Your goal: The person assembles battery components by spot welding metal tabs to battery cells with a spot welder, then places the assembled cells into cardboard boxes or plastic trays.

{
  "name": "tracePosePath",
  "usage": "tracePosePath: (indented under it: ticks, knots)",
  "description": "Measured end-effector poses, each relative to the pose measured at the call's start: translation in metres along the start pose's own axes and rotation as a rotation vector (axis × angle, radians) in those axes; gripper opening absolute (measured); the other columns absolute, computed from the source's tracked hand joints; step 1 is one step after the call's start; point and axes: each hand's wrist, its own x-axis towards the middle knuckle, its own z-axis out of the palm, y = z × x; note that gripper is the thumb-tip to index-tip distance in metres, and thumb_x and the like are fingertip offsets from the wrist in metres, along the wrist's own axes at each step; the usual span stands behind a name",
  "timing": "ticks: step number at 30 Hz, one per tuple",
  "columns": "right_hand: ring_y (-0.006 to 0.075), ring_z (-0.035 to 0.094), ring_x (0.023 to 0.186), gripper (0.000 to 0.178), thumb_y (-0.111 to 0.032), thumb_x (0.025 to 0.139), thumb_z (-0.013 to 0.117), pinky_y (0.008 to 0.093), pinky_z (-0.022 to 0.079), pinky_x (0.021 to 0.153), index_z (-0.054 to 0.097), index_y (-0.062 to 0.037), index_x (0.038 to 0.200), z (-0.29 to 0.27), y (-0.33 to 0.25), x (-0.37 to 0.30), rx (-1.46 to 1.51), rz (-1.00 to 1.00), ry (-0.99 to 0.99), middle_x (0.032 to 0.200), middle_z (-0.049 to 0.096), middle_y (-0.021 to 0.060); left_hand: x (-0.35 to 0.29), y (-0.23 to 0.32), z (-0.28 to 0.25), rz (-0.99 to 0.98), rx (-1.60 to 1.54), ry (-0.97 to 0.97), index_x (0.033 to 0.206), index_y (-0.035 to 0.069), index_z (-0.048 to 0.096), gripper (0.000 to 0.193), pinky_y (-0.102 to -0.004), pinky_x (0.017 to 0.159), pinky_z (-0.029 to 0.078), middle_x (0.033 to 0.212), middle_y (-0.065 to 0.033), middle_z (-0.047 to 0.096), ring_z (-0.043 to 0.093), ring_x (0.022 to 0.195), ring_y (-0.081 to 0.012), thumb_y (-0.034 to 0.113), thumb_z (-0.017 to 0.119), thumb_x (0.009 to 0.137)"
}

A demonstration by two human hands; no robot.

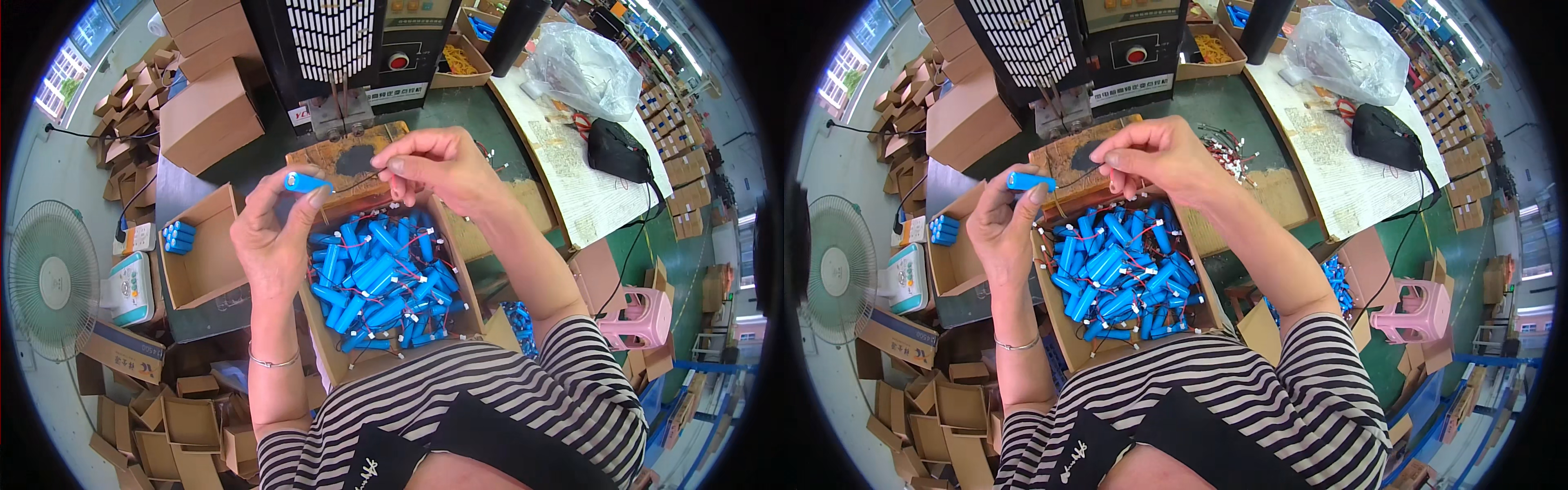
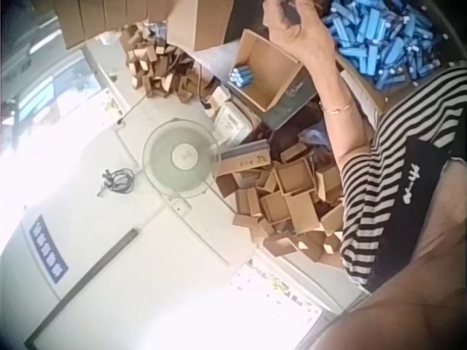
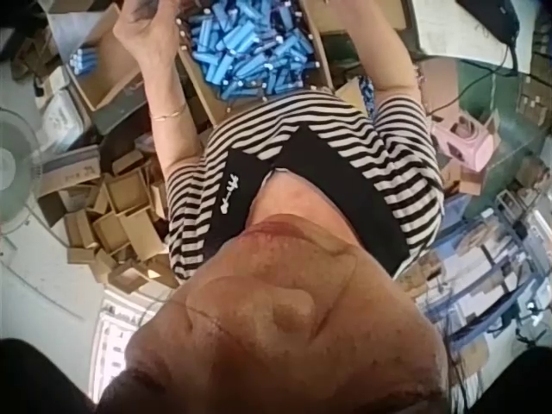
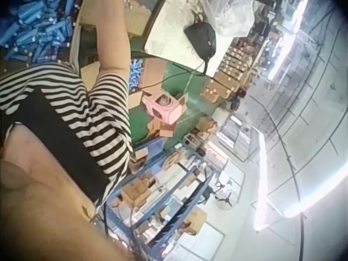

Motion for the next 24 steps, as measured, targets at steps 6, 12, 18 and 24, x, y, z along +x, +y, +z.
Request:
tracePosePath:
  ticks: [6,12,18,24]
  knots:
    - [0.013,0.062,0.063,0.017,-0.001,0.084,0.058,0.0219,0.05,0.051,0.063,0.0041,0.099,0.007,-0.008,0.001,-0.28,-0.003,0.113,0.077,0.063,0.0094,0.001,-0.001,0.0,0.088,-0.058,0.037,0.099,-0.001,0.061,0.023,-0.0225,0.077,0.045,0.093,-0.0043,0.062,0.056,0.084,-0.0097,-0.004,0.065,0.077]
    - [0.0139,0.064,0.065,0.02,0.001,0.085,0.055,0.0227,0.053,0.054,0.061,0.0027,0.104,0.004,-0.013,-0.008,-0.186,-0.087,-0.077,0.078,0.064,0.011,0.009,-0.006,-0.004,-0.056,-0.122,0.062,0.099,-0.002,0.061,0.021,-0.022,0.078,0.045,0.092,-0.0039,0.062,0.056,0.082,-0.0094,0.0,0.065,0.079]
    - [0.0138,0.064,0.066,0.017,0.0,0.084,0.057,0.0246,0.054,0.06,0.062,0.0036,0.1,0.011,-0.011,-0.011,-0.196,-0.113,-0.003,0.081,0.065,0.0099,0.008,-0.017,0.002,-0.095,-0.093,0.017,0.097,-0.002,0.062,0.02,-0.0219,0.075,0.045,0.089,-0.003,0.062,0.056,0.08,-0.0083,0.002,0.066,0.079]
    - [0.0103,0.062,0.067,0.012,-0.001,0.084,0.059,0.0244,0.052,0.059,0.063,0.0026,0.095,0.004,0.0,-0.001,-0.449,-0.045,0.161,0.077,0.064,0.0057,0.018,-0.025,0.004,-0.081,0.071,-0.018,0.094,0.001,0.064,0.016,-0.0222,0.073,0.045,0.083,-0.0001,0.063,0.055,0.077,-0.0068,0.003,0.066,0.078]
